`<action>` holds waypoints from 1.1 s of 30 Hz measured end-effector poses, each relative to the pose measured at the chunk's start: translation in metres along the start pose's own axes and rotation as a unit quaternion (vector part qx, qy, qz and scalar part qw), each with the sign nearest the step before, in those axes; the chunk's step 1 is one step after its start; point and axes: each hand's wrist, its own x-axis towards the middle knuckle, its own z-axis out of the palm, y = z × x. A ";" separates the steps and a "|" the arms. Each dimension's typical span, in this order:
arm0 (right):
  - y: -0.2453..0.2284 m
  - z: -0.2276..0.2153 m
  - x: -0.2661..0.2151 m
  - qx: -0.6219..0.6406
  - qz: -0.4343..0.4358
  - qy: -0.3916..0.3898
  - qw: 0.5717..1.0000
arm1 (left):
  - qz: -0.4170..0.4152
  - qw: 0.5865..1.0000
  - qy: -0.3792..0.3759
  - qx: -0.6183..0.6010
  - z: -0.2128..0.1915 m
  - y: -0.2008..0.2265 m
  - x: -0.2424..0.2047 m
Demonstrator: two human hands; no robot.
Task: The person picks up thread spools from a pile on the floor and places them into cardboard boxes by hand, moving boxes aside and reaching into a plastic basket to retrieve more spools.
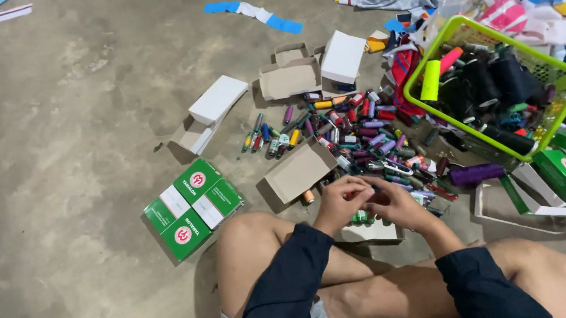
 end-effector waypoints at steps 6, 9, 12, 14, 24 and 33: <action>0.013 0.013 -0.002 0.110 0.014 0.052 0.992 | 0.010 1.000 0.002 -0.001 -0.003 0.021 -0.009; 0.007 0.014 -0.009 0.120 0.029 0.074 0.990 | 0.003 1.000 0.004 -0.025 -0.006 0.020 -0.014; 0.016 0.015 -0.007 0.068 -0.008 0.111 0.991 | -0.040 0.999 0.012 -0.020 -0.010 0.018 -0.012; 0.021 0.015 -0.004 0.045 -0.023 0.139 0.989 | -0.070 0.996 0.043 -0.029 -0.015 0.023 -0.008; 0.015 0.013 -0.008 0.008 -0.029 0.184 0.982 | -0.117 0.983 0.142 -0.002 -0.028 -0.013 0.001; 0.062 0.011 0.013 -0.108 -0.071 0.286 0.950 | -0.212 0.970 0.118 -0.003 -0.032 -0.042 0.000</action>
